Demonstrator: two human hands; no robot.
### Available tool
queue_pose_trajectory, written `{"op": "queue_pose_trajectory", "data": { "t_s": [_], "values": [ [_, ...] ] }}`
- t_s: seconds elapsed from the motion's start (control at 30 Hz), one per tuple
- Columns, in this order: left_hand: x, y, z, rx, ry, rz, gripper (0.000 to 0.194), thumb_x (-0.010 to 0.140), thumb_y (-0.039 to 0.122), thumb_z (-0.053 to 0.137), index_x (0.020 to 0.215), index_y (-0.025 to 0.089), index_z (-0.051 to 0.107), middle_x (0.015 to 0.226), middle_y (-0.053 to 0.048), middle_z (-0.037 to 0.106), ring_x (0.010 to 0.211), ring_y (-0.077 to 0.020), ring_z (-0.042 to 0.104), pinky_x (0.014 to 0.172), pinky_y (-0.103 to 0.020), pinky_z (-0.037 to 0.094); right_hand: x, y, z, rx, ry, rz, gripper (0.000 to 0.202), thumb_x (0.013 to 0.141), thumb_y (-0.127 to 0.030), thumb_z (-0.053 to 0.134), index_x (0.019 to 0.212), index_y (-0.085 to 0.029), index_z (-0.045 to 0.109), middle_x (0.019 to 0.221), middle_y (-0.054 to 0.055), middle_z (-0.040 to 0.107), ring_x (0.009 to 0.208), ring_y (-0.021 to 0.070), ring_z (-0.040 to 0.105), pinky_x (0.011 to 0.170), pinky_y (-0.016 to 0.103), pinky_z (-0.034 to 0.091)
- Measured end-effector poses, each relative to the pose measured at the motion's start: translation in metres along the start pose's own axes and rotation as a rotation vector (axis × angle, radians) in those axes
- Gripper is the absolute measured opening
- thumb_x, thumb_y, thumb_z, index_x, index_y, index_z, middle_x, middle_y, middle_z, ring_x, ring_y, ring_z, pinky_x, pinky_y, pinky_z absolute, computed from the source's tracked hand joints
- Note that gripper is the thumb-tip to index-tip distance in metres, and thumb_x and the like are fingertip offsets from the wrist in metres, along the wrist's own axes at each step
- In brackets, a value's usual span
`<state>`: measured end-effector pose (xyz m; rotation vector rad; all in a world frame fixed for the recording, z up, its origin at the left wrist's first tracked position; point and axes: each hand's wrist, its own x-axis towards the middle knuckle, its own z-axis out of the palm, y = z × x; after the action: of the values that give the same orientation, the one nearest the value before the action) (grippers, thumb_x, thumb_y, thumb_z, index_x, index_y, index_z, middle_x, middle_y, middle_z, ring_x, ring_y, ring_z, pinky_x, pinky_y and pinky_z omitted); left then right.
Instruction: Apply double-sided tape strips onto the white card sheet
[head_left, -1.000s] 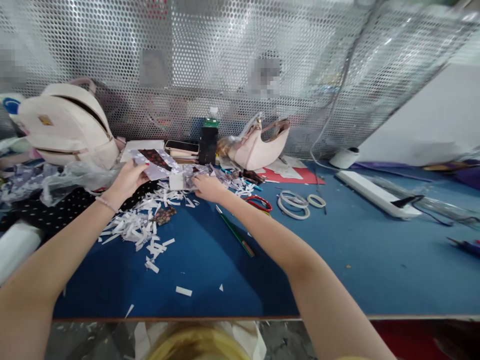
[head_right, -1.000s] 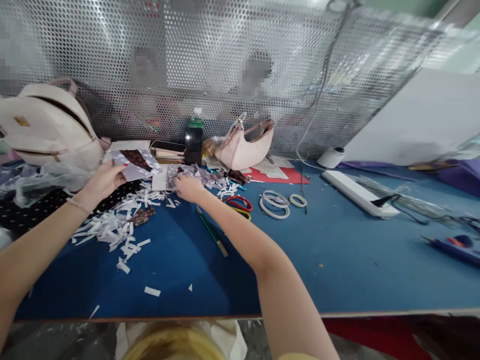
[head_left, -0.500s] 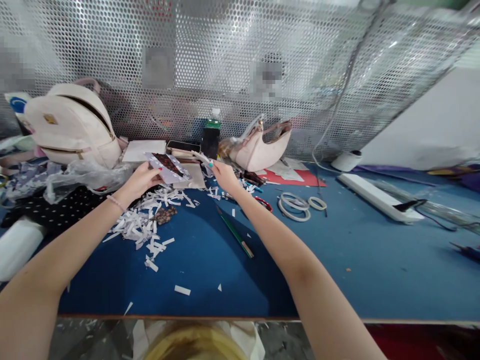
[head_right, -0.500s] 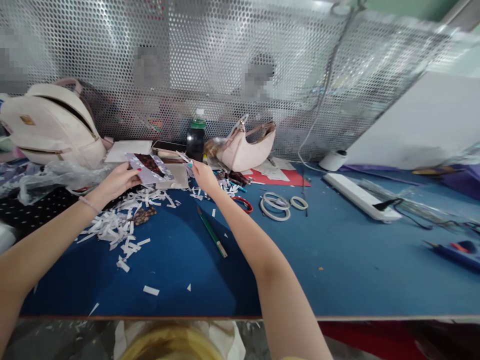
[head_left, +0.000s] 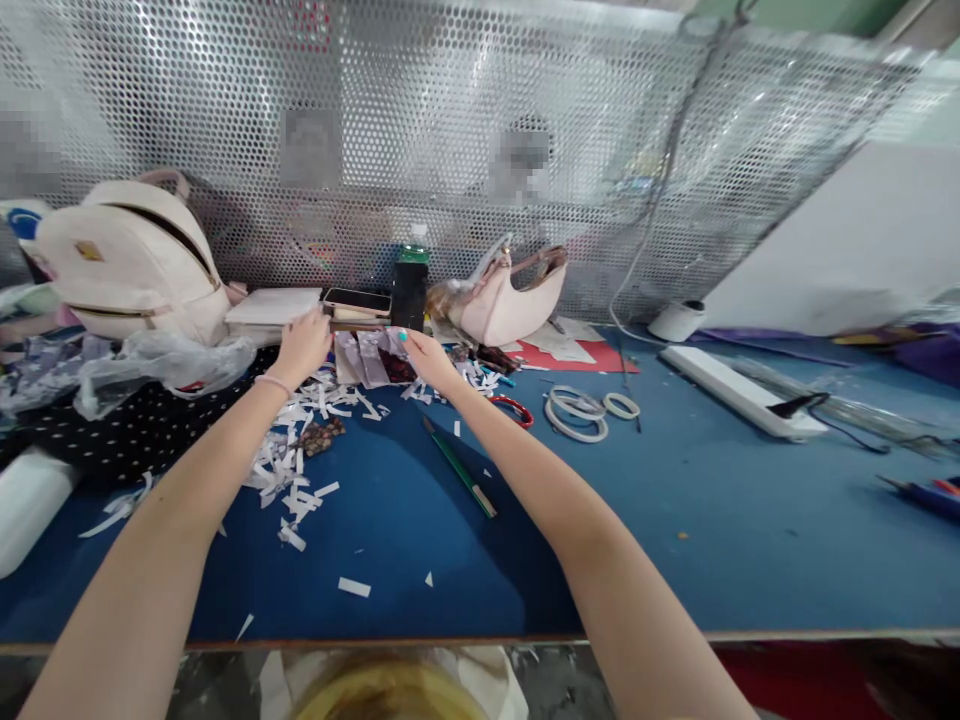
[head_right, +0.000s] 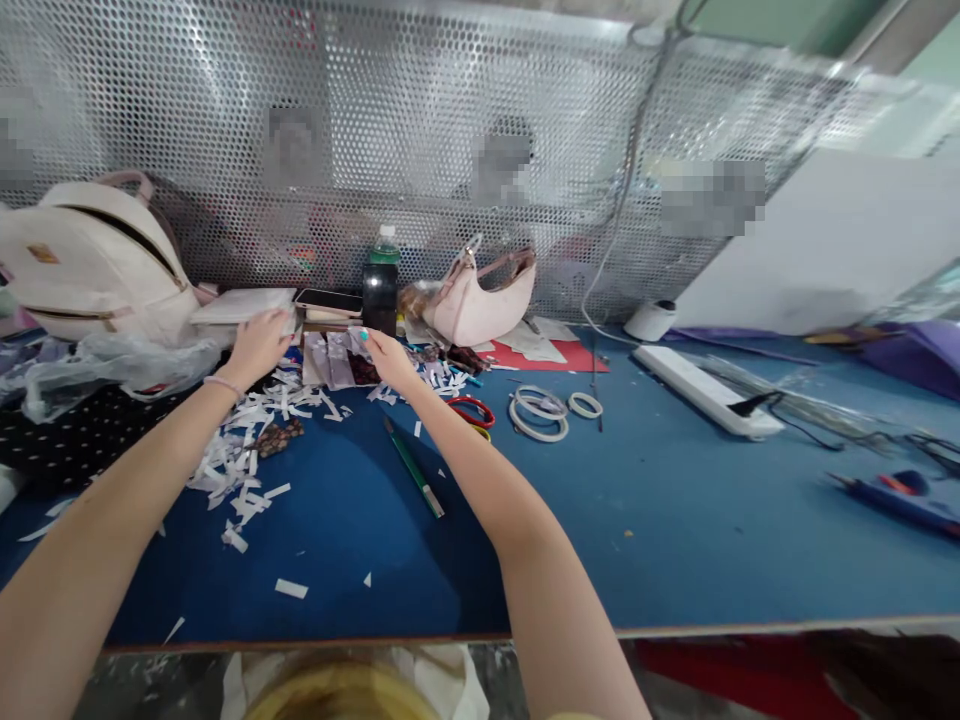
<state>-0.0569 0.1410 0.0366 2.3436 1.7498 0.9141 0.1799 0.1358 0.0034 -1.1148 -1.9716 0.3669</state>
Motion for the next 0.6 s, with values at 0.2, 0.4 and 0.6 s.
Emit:
{"op": "queue_pose_trajectory", "data": {
  "t_s": [0.2,0.4,0.6],
  "values": [
    [0.007,-0.032,-0.031,0.298,0.113,0.055,0.052,0.089,0.024,0.053,0.14,0.018,0.048,0.143,-0.016,0.047,0.135,-0.0371,0.038,0.111,-0.054,0.03,0.003,0.013,0.001,-0.009,0.024,0.026,0.063,0.101,-0.053,0.023,0.106,-0.009,0.068,0.089,0.009,0.07,0.081,0.0202,0.061,0.076,0.029,0.047],
    [0.02,-0.066,-0.043,0.416,0.012,0.006,0.051,0.086,0.036,0.057,0.132,0.013,0.058,0.137,-0.016,0.058,0.126,-0.0368,0.051,0.106,-0.049,0.039,0.0,0.018,0.005,-0.107,-0.055,0.024,0.035,0.098,-0.03,0.042,0.114,-0.014,0.069,0.107,0.012,0.069,0.099,0.0229,0.062,0.089,0.032,0.045],
    [0.021,-0.079,-0.04,0.389,-0.093,0.052,0.058,0.077,0.045,0.065,0.125,0.011,0.065,0.133,-0.016,0.063,0.127,-0.0348,0.055,0.107,-0.04,0.04,-0.009,0.013,0.005,-0.166,-0.298,-0.084,0.051,0.079,-0.031,0.075,0.127,-0.017,0.064,0.117,0.013,0.066,0.101,0.0241,0.061,0.09,0.034,0.047]
  ]
}}
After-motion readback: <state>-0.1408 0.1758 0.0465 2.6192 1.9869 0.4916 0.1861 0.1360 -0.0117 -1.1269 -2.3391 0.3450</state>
